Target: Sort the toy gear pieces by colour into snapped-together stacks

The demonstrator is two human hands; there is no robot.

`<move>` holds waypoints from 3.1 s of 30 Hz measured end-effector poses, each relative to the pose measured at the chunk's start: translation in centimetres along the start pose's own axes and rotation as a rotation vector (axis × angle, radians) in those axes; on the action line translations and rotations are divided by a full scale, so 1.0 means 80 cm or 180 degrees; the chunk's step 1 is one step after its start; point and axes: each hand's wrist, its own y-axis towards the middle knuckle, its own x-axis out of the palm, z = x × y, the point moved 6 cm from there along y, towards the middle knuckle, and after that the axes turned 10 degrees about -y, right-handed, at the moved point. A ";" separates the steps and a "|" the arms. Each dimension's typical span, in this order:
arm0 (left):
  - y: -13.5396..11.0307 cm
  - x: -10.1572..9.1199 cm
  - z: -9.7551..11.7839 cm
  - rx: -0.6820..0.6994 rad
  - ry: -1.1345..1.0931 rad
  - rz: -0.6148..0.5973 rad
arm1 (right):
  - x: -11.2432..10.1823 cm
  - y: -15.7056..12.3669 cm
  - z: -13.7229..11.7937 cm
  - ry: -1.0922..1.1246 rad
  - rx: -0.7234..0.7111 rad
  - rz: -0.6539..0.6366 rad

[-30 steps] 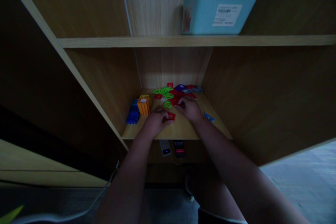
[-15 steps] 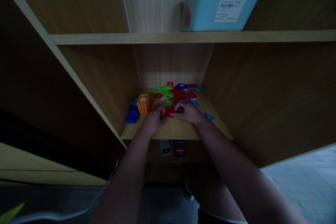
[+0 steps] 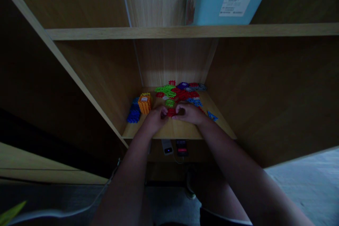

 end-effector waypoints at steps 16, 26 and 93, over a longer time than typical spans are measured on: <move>0.001 0.002 -0.007 -0.0009 0.0111 0.0005 | 0.004 -0.003 0.006 0.0062 0.0178 -0.0108; 0.000 0.002 0.000 0.0030 0.0075 0.0043 | -0.023 -0.002 0.023 -0.0916 0.0555 0.0807; -0.005 -0.008 0.021 0.0487 -0.0237 0.0624 | 0.004 -0.006 0.033 0.1749 0.1261 0.0399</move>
